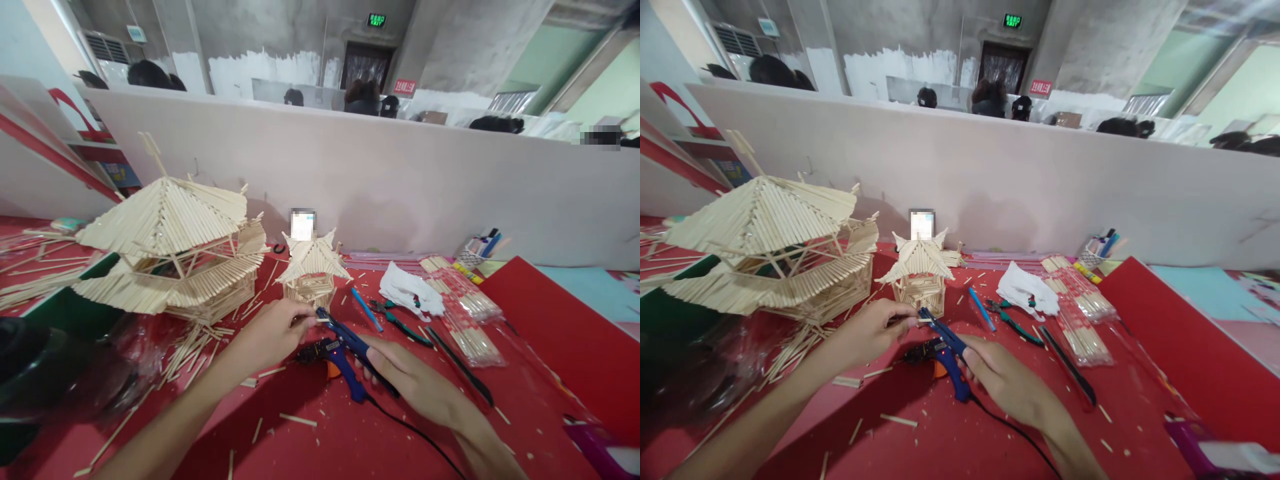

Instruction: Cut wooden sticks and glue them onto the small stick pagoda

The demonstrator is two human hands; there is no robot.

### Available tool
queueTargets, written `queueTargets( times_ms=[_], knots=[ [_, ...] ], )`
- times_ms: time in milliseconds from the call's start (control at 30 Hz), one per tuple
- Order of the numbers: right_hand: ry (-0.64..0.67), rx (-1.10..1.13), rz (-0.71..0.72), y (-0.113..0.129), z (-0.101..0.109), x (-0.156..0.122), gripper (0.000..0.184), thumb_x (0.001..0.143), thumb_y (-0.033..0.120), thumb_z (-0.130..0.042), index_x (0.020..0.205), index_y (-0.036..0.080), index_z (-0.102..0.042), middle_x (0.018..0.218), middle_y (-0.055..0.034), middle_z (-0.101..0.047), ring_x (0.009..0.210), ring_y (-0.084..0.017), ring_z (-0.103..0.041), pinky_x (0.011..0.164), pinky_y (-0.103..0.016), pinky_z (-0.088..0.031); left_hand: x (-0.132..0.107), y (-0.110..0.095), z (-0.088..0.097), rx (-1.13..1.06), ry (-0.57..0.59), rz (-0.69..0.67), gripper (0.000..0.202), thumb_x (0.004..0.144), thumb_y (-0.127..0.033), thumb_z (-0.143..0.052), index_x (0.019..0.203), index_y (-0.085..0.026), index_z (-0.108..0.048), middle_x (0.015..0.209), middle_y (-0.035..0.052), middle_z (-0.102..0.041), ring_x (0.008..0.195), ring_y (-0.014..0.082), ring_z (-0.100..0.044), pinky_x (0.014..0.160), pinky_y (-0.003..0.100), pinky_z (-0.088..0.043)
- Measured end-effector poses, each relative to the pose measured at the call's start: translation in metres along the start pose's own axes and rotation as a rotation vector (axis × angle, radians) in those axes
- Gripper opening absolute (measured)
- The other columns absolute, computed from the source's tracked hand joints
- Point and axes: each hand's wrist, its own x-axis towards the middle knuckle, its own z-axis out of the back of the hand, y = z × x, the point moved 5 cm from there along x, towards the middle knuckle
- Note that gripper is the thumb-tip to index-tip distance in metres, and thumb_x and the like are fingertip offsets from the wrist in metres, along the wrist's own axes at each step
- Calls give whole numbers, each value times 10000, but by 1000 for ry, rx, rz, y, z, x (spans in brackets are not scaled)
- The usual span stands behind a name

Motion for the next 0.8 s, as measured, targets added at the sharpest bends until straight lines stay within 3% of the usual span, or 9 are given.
queueTargets(
  times_ms=[167,233,333,433,633,800],
  knots=[
    [-46,-90,-37,-3,-1,2,512,1005,486,-359,1344,185,-596,1375,-103,-612,1281,-259,-542,1099,-401,-389,1,3,-1,33,12,13,280,901,-261,-460,651,-177,-552,598,-35,-501,588,121,-421,571,249,-263],
    [-56,-110,-33,-2,-4,4,494,1012,485,-345,1308,194,-613,1378,-101,-610,1283,-248,-537,1093,-384,-380,1,3,-1,59,2,18,269,897,-248,-457,654,-179,-547,606,-33,-502,590,121,-419,576,252,-259],
    [-84,-164,-33,-2,-9,7,474,1026,481,-297,1102,211,-679,1177,-93,-713,1107,-239,-633,964,-352,-444,0,0,-3,83,-13,19,265,897,-225,-445,655,-181,-546,612,-28,-508,587,120,-409,578,255,-255],
    [-109,-260,-39,-3,-13,8,488,1034,462,-242,932,213,-649,937,-79,-734,898,-234,-664,819,-337,-457,-1,-3,-5,85,-19,20,287,917,-234,-424,667,-184,-555,606,-22,-512,576,123,-400,575,257,-250],
    [-71,-376,-28,-8,-21,7,524,1040,446,-150,849,216,-581,768,-63,-682,714,-211,-622,671,-317,-422,-1,-6,-11,91,-55,11,293,925,-236,-417,698,-192,-597,633,4,-561,593,145,-455,599,263,-273],
    [-167,-447,3,-16,-25,6,610,1035,478,-89,841,215,-605,706,-59,-668,666,-205,-614,658,-309,-415,-3,-11,-17,20,-26,8,310,922,-262,-443,663,-196,-601,596,-1,-577,564,149,-503,577,256,-287]
  ],
)
